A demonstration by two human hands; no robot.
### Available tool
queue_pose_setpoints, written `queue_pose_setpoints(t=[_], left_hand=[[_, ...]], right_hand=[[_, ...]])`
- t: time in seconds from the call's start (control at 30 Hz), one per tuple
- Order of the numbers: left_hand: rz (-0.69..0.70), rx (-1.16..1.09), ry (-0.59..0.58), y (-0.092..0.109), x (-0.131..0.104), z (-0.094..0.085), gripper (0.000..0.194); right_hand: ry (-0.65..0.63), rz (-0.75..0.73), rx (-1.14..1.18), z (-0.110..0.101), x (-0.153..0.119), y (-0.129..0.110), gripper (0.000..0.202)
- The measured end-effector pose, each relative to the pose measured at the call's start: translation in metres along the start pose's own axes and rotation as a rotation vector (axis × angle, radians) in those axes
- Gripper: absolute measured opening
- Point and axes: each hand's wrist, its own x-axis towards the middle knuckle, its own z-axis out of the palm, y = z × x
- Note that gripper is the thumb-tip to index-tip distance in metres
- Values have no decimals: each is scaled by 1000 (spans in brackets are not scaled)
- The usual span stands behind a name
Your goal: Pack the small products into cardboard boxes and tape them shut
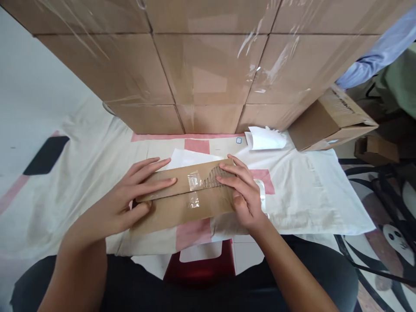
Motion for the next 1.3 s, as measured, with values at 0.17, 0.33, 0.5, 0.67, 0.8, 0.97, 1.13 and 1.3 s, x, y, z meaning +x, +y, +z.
queue_pose_setpoints(t=[0.17,0.33,0.5,0.67,0.8,0.97,1.13,1.3], left_hand=[[-80,386,152,52,-7,39,76],[-85,534,170,60,1,53,67],[-27,483,183,41,8,44,75],[40,436,202,30,8,45,85],[85,481,200,31,8,41,85],[211,550,272,50,3,39,91],[680,253,390,85,5,95,42],[621,176,294,109,51,184,51]], right_hand=[[-42,30,-121,-1,-8,-12,43],[59,172,-205,-22,-1,-23,30],[97,535,-414,-60,-2,-21,16],[-202,896,-492,-88,-22,-18,39],[-362,1022,-302,-98,-41,-13,47],[-444,1109,-234,-101,-51,-2,50],[-402,1143,-124,-103,-53,4,48],[-370,1196,-29,-103,-49,-6,40]])
